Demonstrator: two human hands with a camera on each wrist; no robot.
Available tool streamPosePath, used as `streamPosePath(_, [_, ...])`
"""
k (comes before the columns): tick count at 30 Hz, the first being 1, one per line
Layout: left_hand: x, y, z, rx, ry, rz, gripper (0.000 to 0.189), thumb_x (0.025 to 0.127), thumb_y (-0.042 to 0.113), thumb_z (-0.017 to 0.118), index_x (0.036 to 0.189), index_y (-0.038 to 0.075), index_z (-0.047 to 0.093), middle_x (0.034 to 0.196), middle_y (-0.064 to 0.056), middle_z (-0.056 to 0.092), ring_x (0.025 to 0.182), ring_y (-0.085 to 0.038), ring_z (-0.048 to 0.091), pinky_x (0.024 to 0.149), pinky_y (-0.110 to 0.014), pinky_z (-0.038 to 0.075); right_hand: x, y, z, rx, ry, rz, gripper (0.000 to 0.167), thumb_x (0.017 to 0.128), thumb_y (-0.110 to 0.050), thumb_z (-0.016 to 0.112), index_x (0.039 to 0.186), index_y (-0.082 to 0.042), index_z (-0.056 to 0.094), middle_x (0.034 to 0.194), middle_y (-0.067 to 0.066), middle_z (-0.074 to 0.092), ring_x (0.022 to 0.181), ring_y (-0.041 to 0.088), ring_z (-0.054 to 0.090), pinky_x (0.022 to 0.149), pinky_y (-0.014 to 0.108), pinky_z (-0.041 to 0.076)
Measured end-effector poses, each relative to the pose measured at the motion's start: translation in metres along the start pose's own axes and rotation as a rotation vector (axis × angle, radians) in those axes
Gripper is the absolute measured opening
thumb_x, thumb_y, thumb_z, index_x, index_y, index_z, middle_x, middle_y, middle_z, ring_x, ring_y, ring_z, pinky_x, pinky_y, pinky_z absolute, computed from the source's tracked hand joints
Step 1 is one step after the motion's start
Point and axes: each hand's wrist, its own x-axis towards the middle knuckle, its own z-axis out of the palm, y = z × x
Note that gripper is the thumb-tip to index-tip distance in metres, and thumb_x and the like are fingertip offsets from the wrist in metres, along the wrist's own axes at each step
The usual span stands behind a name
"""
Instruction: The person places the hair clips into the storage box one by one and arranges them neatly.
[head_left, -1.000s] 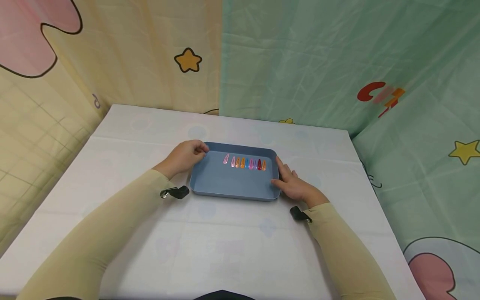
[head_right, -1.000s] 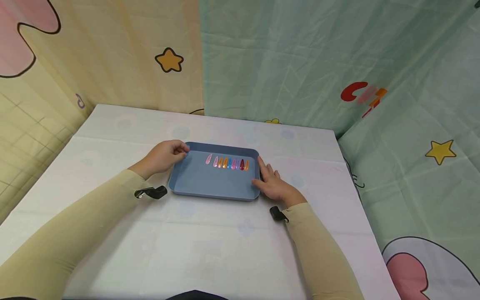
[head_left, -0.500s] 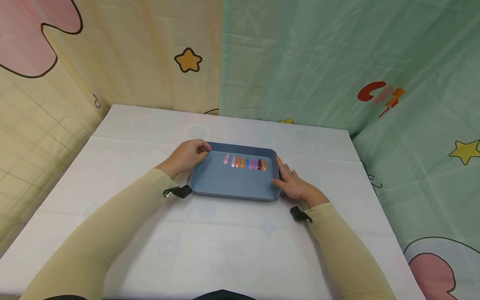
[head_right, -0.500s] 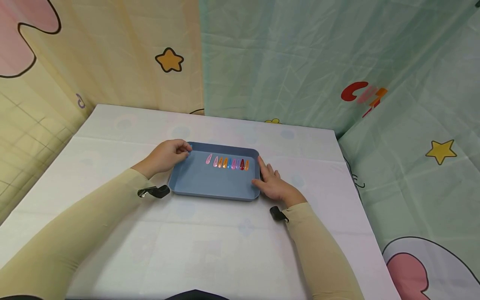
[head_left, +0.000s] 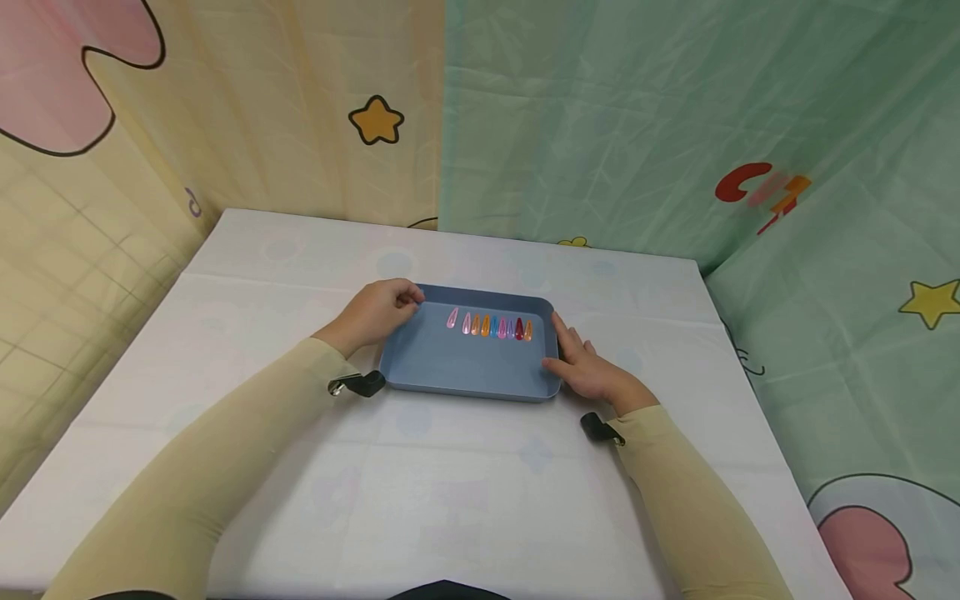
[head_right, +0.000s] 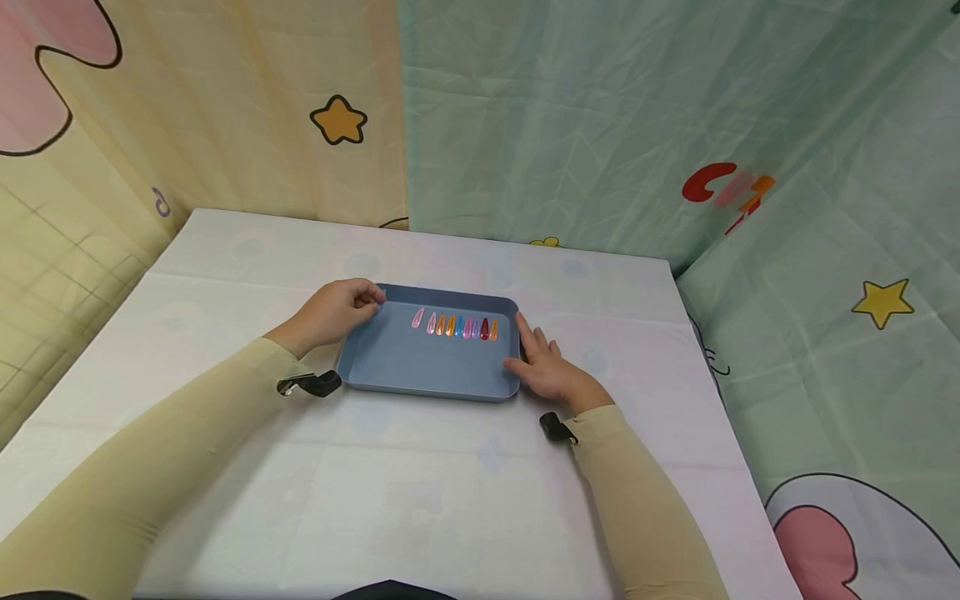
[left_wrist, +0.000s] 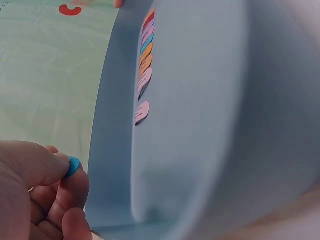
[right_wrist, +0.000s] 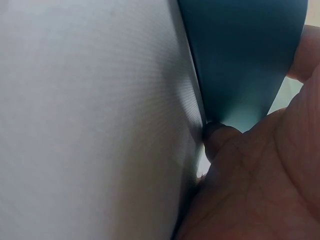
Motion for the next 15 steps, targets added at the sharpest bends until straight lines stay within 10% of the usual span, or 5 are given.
streamPosePath(15, [0.011, 0.011, 0.009, 0.013, -0.026, 0.017, 0.024, 0.104, 0.010, 0.063, 0.125, 0.005, 0.071, 0.116, -0.011, 0.071, 0.109, -0.027, 0.063, 0.096, -0.043, 0.052, 0.000, 0.000, 0.000, 0.005, -0.002, 0.003, 0.090, 0.109, -0.042, 0.048, 0.169, -0.020, -0.015, 0.178, 0.015, -0.006, 0.163, 0.042, -0.011, 0.128, 0.062, -0.010])
